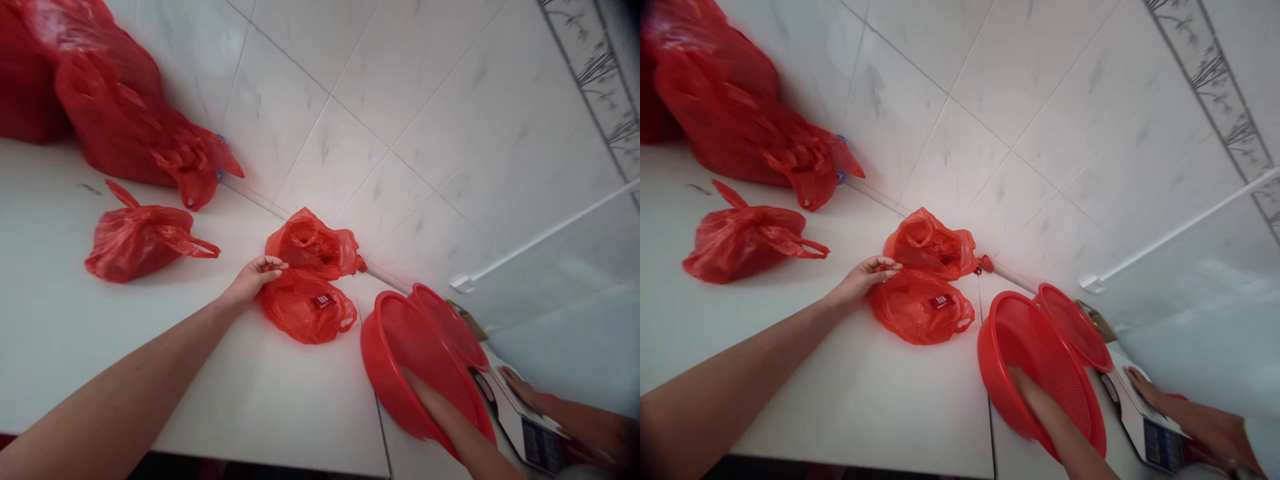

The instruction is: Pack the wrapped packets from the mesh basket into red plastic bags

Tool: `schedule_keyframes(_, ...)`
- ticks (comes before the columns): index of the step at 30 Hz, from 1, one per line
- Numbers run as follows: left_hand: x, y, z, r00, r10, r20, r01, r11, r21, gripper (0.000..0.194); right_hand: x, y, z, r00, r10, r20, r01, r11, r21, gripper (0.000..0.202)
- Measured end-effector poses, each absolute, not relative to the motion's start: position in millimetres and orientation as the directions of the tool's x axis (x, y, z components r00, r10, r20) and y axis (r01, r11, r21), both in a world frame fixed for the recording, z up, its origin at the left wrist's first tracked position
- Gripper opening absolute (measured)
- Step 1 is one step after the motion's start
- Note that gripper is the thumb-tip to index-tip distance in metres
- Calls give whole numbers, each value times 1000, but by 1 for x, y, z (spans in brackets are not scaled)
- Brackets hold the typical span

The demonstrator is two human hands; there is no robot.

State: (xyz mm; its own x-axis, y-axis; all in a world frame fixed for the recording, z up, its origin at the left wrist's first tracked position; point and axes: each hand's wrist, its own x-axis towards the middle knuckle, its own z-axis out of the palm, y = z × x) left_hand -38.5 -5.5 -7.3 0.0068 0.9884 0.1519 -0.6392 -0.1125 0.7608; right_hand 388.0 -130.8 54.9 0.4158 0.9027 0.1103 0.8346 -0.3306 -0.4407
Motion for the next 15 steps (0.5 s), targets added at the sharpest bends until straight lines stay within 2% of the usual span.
schedule_keyframes(3,-39,-6,-5,7,989,150,-649,-110,753,31,367,-134,68,598,799,-64,691,-555,-463,84)
schedule_keyframes(5,-40,-7,-4,22,989,147,-650,-98,754,32,355,-133,75,565,816,-120,683,-544,-488,75)
schedule_keyframes(7,-40,-7,-3,36,990,137,-650,-81,756,33,349,-127,83,373,906,-200,745,-421,-518,55)
schedule_keyframes(9,-40,-8,-2,47,990,131,-653,-69,754,33,350,-114,93,91,972,-218,836,-193,-513,33)
schedule_keyframes(11,-40,-8,-2,56,989,136,-656,-67,752,33,355,-99,108,-50,991,-121,913,-4,-409,26)
schedule_keyframes(15,-40,-8,-1,48,988,147,-641,-83,763,33,338,-79,145,-185,955,230,966,220,-134,27)
